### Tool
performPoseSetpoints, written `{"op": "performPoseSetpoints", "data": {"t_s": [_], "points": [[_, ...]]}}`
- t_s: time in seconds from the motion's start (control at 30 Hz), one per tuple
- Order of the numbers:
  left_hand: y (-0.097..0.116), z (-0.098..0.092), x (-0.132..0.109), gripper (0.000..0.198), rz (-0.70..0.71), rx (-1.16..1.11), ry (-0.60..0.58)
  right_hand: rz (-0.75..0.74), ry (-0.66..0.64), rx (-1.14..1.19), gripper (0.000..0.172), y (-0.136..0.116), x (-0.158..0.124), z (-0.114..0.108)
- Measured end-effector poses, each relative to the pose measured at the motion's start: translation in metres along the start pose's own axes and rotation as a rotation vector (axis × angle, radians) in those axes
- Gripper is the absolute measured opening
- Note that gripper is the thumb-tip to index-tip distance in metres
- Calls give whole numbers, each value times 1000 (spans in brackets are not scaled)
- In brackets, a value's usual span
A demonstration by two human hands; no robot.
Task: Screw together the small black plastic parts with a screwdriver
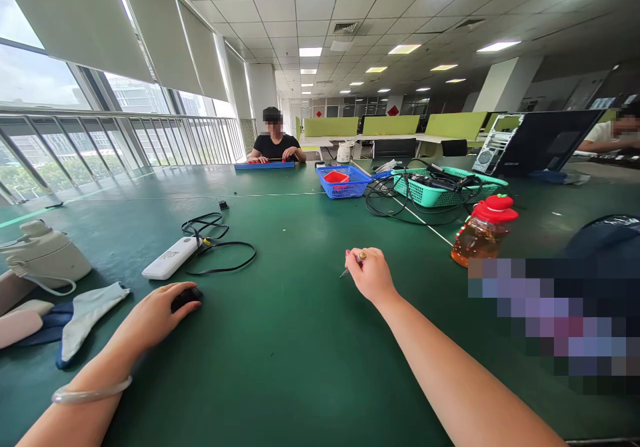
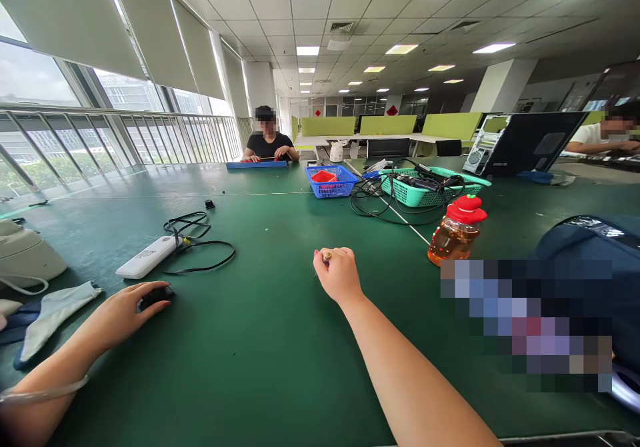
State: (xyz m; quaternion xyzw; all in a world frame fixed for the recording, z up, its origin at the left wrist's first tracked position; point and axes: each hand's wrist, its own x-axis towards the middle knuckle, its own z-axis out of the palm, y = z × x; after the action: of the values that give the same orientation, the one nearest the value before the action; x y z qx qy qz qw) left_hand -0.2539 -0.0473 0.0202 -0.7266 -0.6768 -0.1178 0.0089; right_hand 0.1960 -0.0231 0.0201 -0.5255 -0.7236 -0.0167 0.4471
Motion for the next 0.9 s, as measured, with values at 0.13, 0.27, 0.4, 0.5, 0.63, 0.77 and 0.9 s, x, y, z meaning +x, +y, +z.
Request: {"op": "performPoseSetpoints", "data": {"t_s": [0.13, 0.27, 0.4, 0.5, 0.63, 0.77, 0.9], "points": [[-3, 0, 0, 53, 10, 7, 24, -20, 8, -13, 41, -1, 0, 0], [4, -1, -1, 51, 120, 16, 82, -39, 30, -31, 40, -2, 0, 2], [41, -5, 5, 52, 381, -1, 140, -68, 37, -32, 39, -3, 0, 4], [90, -8, 17, 46, 584, -37, 102, -93, 36, -33, 39, -5, -1, 4], [168, -3, 37, 38, 806, -94, -5, -109, 42, -41, 39, -4, -1, 3], [230, 19, 59, 27, 800, -115, -73, -112, 28, -59, 39, -3, -1, 1], [256, 45, 77, 23, 759, -122, -78, -133, 39, -76, 38, -4, -1, 1]]}}
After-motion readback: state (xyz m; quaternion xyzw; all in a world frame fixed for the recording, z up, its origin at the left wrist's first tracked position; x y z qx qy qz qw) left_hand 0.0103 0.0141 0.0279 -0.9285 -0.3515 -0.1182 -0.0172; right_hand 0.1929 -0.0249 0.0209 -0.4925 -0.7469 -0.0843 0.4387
